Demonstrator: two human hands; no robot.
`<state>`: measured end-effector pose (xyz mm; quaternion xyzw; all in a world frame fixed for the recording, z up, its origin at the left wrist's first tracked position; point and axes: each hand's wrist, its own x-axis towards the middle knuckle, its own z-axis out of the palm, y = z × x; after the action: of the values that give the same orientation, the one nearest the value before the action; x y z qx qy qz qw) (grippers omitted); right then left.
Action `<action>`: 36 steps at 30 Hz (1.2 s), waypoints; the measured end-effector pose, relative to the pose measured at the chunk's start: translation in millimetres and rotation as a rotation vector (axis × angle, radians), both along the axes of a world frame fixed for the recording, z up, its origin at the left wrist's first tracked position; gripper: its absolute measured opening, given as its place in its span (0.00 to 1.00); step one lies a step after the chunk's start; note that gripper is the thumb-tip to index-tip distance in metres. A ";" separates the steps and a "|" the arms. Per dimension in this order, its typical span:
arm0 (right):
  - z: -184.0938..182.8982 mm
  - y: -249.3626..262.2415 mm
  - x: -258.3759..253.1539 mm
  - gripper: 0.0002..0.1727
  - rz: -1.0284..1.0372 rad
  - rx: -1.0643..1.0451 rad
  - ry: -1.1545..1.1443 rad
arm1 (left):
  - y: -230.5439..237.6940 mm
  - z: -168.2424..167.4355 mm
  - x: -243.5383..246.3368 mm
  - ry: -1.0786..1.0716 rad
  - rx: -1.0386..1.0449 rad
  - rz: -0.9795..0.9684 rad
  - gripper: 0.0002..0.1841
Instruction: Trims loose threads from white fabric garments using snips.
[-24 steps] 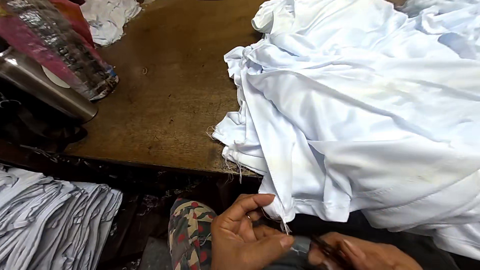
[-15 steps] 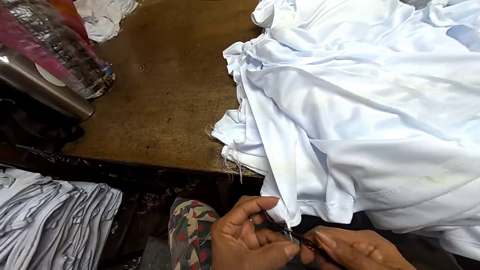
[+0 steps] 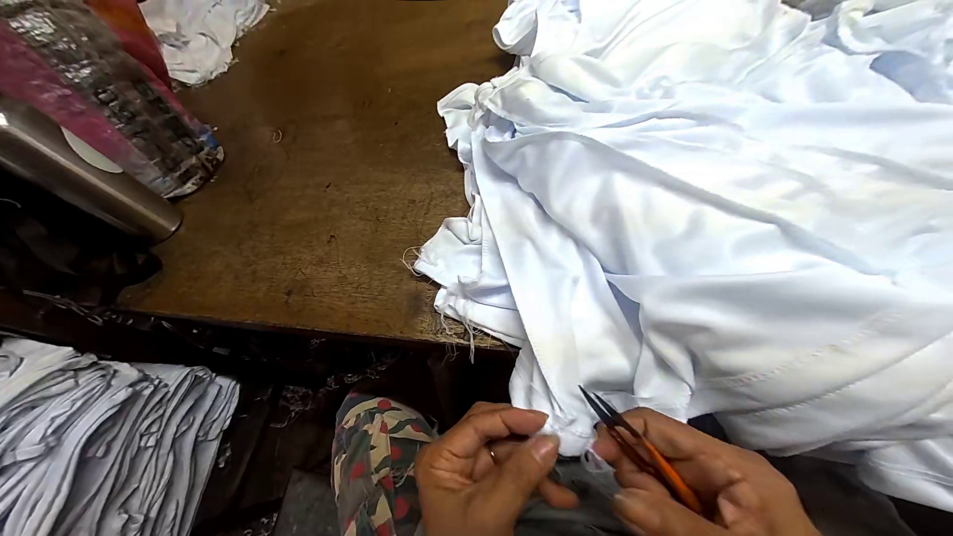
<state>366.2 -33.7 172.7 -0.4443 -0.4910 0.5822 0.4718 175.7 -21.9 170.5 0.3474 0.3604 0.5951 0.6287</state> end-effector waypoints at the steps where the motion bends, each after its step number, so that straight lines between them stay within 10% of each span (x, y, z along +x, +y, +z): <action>1: 0.9 1.1 -4.6 0.15 -0.032 0.005 -0.029 | -1.3 0.1 2.2 0.017 0.007 -0.006 0.10; 10: -4.2 -3.2 5.8 0.09 0.045 0.450 -0.376 | 1.8 -11.0 -1.0 0.099 0.107 -0.010 0.07; 17: 6.7 -13.2 5.2 0.10 0.083 0.761 -0.801 | 1.0 -3.9 4.3 0.051 0.043 -0.060 0.26; 31: -3.5 -18.6 8.3 0.11 0.109 0.744 -0.778 | -3.3 -1.6 7.0 0.099 -0.026 -0.071 0.32; 36: -3.3 -19.1 23.2 0.27 0.027 0.615 -0.921 | -4.1 6.7 1.1 0.088 -0.015 -0.042 0.32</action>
<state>389.4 -52.8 169.4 -0.4885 -0.7996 0.1634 0.3088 176.8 -26.0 177.1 0.3758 0.3847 0.5634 0.6271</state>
